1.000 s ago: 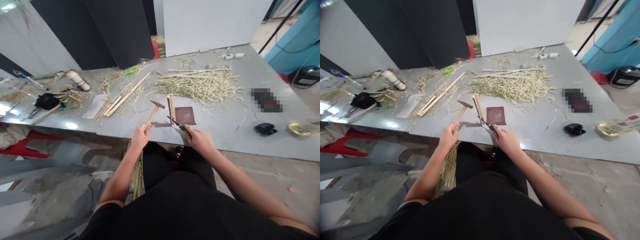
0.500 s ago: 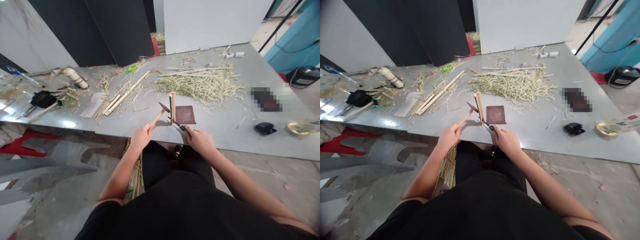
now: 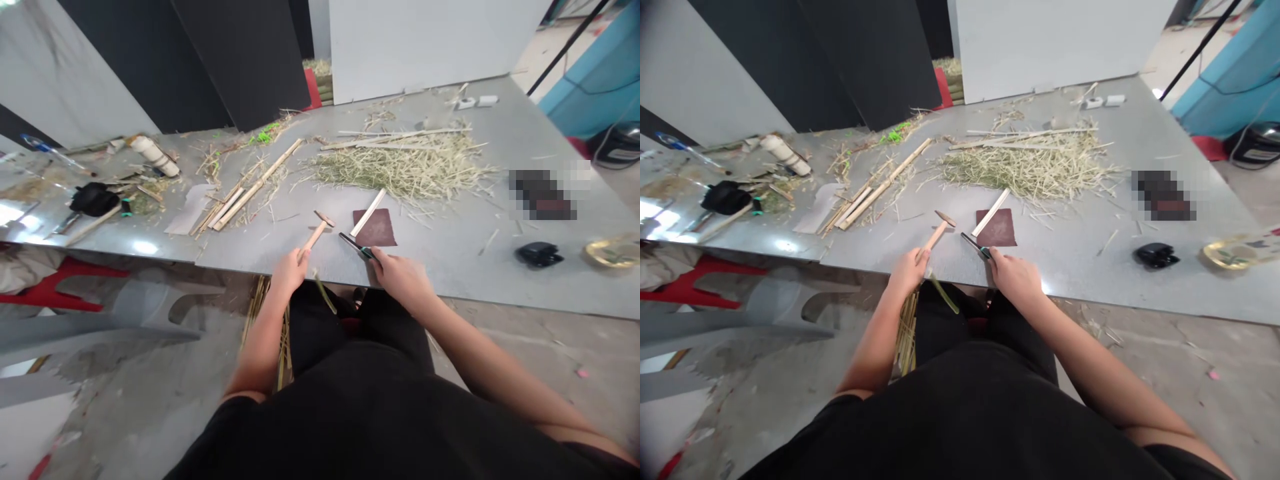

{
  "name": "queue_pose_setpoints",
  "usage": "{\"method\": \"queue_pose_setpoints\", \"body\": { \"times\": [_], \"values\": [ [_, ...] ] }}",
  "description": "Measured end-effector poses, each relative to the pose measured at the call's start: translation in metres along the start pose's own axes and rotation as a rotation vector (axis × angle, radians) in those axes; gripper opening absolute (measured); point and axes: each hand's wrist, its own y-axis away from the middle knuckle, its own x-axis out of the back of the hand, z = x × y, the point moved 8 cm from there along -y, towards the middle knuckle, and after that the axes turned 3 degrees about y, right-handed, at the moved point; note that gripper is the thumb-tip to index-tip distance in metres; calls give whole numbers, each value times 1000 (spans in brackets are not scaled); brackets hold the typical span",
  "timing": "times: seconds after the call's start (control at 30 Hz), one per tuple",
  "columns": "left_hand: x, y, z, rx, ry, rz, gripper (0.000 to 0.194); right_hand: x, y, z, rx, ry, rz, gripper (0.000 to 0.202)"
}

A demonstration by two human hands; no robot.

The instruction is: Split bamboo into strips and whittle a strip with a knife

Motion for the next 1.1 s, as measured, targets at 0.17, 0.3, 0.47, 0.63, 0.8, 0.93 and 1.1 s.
{"method": "queue_pose_setpoints", "body": {
  "times": [0.17, 0.3, 0.47, 0.63, 0.8, 0.93, 1.1],
  "values": [
    [-3, 21, -18, 55, 157, 197, 60, 1, -9, 17, -42, -141, -16, 61],
    [-23, 59, -35, 56, 261, 340, 51, 0, -7, 37, -115, -340, -3, 60],
    [-26, 82, -45, 94, 280, 345, 53, -1, 4, 51, -157, -465, -2, 58],
    [22, 26, -44, 98, 68, 262, 47, 12, -6, 57, -169, -433, 56, 57],
    [45, -40, -55, 136, -5, 191, 42, 29, -24, 68, -190, -379, 93, 63],
    [64, -67, -62, 125, -82, 233, 42, 34, -38, 79, -208, -310, 128, 66],
    [70, -38, -43, 25, -109, 398, 50, 18, -61, 67, -136, -448, 92, 77]
  ]
}}
